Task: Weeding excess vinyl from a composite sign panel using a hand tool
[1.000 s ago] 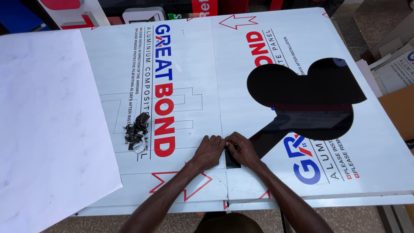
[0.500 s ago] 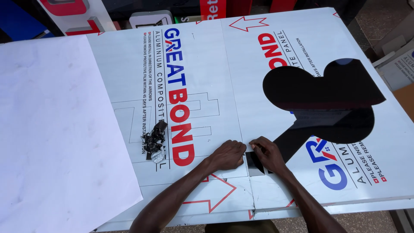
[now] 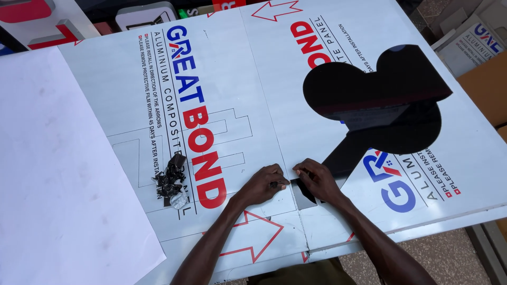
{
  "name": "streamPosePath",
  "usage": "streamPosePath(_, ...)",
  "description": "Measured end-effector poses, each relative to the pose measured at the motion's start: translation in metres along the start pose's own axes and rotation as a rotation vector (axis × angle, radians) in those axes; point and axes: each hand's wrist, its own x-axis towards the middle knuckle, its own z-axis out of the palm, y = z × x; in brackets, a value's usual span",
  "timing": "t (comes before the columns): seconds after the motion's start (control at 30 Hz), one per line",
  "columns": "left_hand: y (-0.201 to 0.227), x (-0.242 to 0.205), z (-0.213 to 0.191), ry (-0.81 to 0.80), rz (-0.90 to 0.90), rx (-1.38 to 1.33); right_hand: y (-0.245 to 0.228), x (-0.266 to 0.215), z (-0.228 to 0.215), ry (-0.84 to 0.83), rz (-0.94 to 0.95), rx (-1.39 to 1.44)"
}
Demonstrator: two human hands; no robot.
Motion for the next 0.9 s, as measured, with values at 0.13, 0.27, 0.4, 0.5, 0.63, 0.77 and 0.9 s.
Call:
streamPosePath(0.13, 0.004, 0.002, 0.007, 0.011, -0.036, 0.003, 0.002, -0.004, 0.000, 0.014, 0.000, -0.003)
streamPosePath(0.27, -0.007, 0.009, 0.015, 0.022, -0.098, 0.019, 0.001, 0.000, -0.003, 0.034, -0.039, 0.006)
streamPosePath(0.4, -0.003, 0.005, 0.016, 0.053, -0.122, 0.032, 0.006, -0.001, -0.002, 0.028, -0.045, 0.022)
streamPosePath(0.5, 0.010, 0.005, 0.009, 0.031, -0.052, 0.075, 0.003, 0.000, -0.004, 0.011, 0.016, 0.031)
streamPosePath(0.63, 0.000, 0.005, 0.022, 0.023, -0.017, 0.205, 0.003, 0.001, -0.004, 0.010, 0.047, 0.045)
streamPosePath(0.77, -0.008, 0.006, 0.036, 0.070, 0.030, 0.427, -0.001, 0.003, -0.005, 0.002, 0.063, 0.022)
streamPosePath(0.9, -0.006, 0.002, 0.044, 0.059, 0.060, 0.633, -0.003, 0.002, -0.006, -0.029, 0.072, 0.004)
